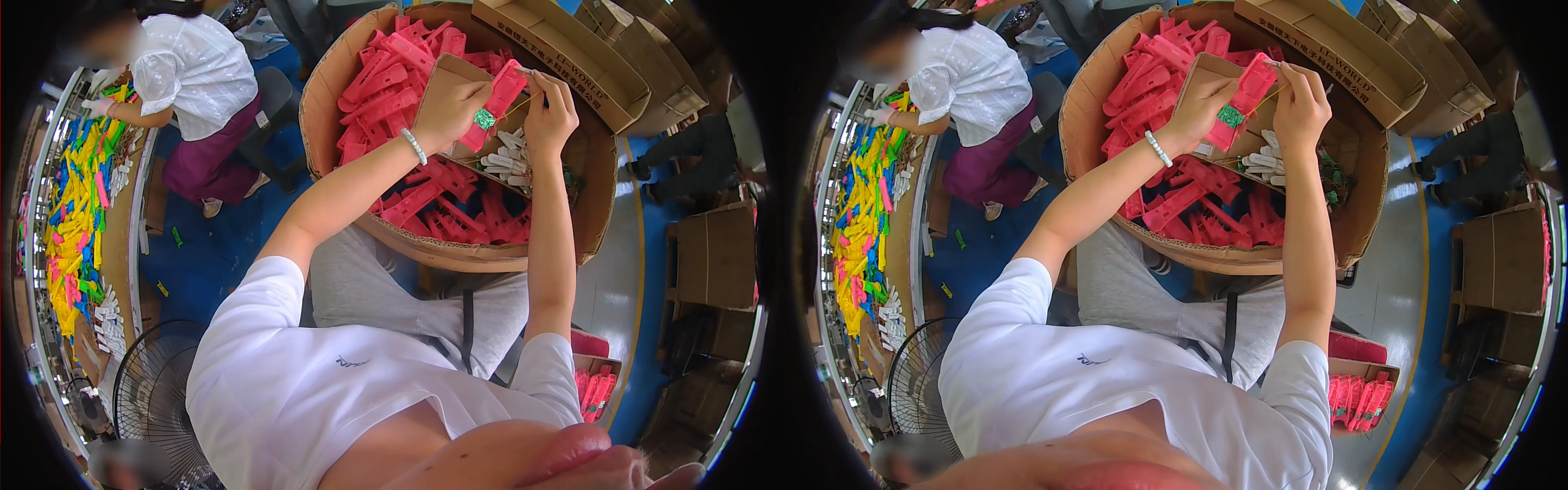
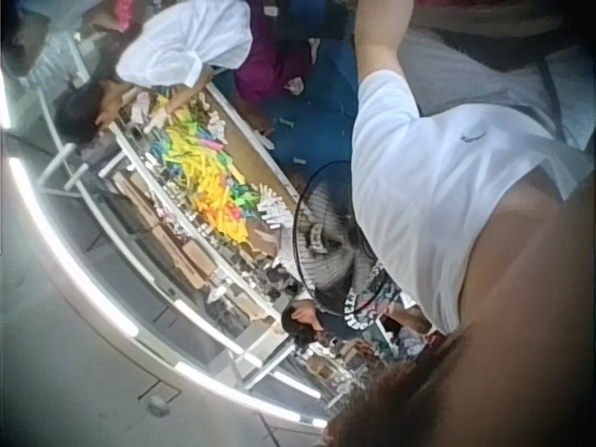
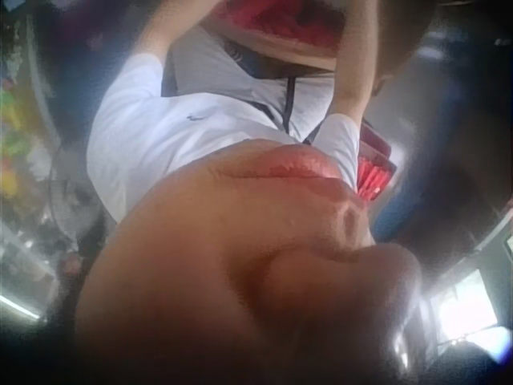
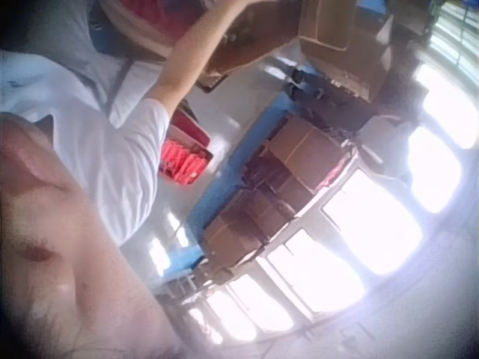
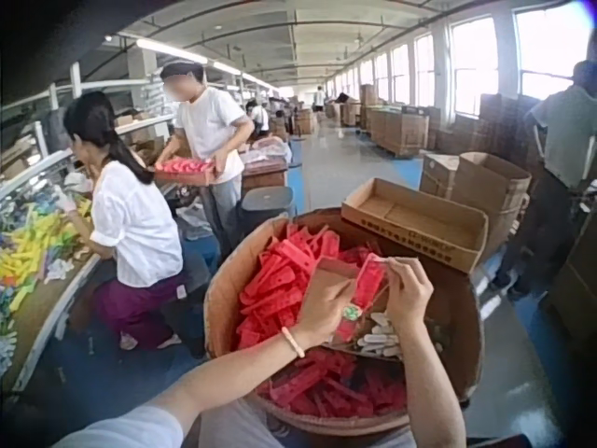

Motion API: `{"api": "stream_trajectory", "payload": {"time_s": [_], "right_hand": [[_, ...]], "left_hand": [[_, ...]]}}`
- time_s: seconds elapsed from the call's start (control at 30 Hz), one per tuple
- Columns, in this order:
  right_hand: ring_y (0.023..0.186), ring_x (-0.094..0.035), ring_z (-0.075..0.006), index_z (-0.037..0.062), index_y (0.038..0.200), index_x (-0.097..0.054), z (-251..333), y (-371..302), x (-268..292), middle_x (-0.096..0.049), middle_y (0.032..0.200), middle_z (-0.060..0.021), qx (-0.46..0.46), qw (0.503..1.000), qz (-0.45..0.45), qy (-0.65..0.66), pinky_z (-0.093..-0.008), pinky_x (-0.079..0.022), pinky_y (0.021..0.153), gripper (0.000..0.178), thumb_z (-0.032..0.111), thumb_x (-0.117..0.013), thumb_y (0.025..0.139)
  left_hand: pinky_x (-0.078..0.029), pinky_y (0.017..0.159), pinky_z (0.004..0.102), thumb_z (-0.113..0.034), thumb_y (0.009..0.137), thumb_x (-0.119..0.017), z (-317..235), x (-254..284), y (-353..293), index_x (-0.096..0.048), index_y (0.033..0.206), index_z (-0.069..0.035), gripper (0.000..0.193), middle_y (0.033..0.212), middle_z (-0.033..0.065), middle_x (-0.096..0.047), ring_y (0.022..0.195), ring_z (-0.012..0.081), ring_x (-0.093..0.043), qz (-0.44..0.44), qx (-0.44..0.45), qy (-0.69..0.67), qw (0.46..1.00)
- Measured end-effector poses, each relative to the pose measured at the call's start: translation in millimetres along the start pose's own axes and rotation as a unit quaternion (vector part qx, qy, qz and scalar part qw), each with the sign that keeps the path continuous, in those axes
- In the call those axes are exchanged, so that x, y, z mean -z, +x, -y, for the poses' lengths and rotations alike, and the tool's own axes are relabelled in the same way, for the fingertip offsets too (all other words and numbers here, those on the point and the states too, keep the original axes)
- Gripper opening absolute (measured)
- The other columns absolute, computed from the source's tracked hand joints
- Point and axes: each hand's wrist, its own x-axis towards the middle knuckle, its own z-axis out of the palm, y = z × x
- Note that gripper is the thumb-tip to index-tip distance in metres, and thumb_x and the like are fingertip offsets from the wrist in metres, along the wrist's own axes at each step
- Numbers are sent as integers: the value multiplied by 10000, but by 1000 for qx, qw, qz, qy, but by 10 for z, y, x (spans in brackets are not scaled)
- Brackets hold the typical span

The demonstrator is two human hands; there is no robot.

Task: The person picks up a pink plastic housing and a circuit board from a box, fits the board into the housing, and wraps a rubber band around the assembly before placing it into a tray.

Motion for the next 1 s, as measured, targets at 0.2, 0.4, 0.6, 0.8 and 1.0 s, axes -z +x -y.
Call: {"api": "stream_trajectory", "payload": {"time_s": [0.2,0.4,0.6,0.8,1.0], "right_hand": [[764,-610,-247,30,930,-699,-47,92,60,-647,843,-79,73,995,30,-56,-334,-505,650,169,-28,-686,772],[765,-607,-240,24,907,-702,5,138,111,-647,843,-73,139,985,64,-77,-329,-502,655,121,-10,-686,792],[814,-631,-239,26,930,-713,-107,0,80,-664,915,-92,-44,995,89,11,-310,-509,698,103,28,-690,829],[855,-653,-169,1,1071,-690,-94,-22,51,-685,1017,-119,-252,928,40,270,-287,-516,769,213,-22,-625,869],[802,-639,-114,-32,1044,-681,-130,-81,92,-699,928,-66,-144,985,56,82,-256,-510,732,186,-48,-588,884]], "left_hand": [[-514,595,264,-314,1051,-389,-14,-25,-14,-572,1180,-14,375,852,69,-655,664,125,-625,2,-20,55,998],[-506,573,261,-309,1054,-382,-14,18,-6,-586,1143,-14,370,825,56,-643,635,116,-615,-8,-25,142,990],[-517,579,276,-293,1051,-391,-39,-34,-30,-589,1089,-16,342,833,72,-645,626,139,-623,14,12,53,998],[-540,593,323,-302,1051,-361,-46,-68,-20,-529,1144,-17,344,899,137,-639,632,202,-636,45,36,-102,993],[-541,543,344,-316,1051,-347,-178,-235,-167,-506,1122,-18,345,896,150,-623,614,227,-635,93,48,-172,980]]}}
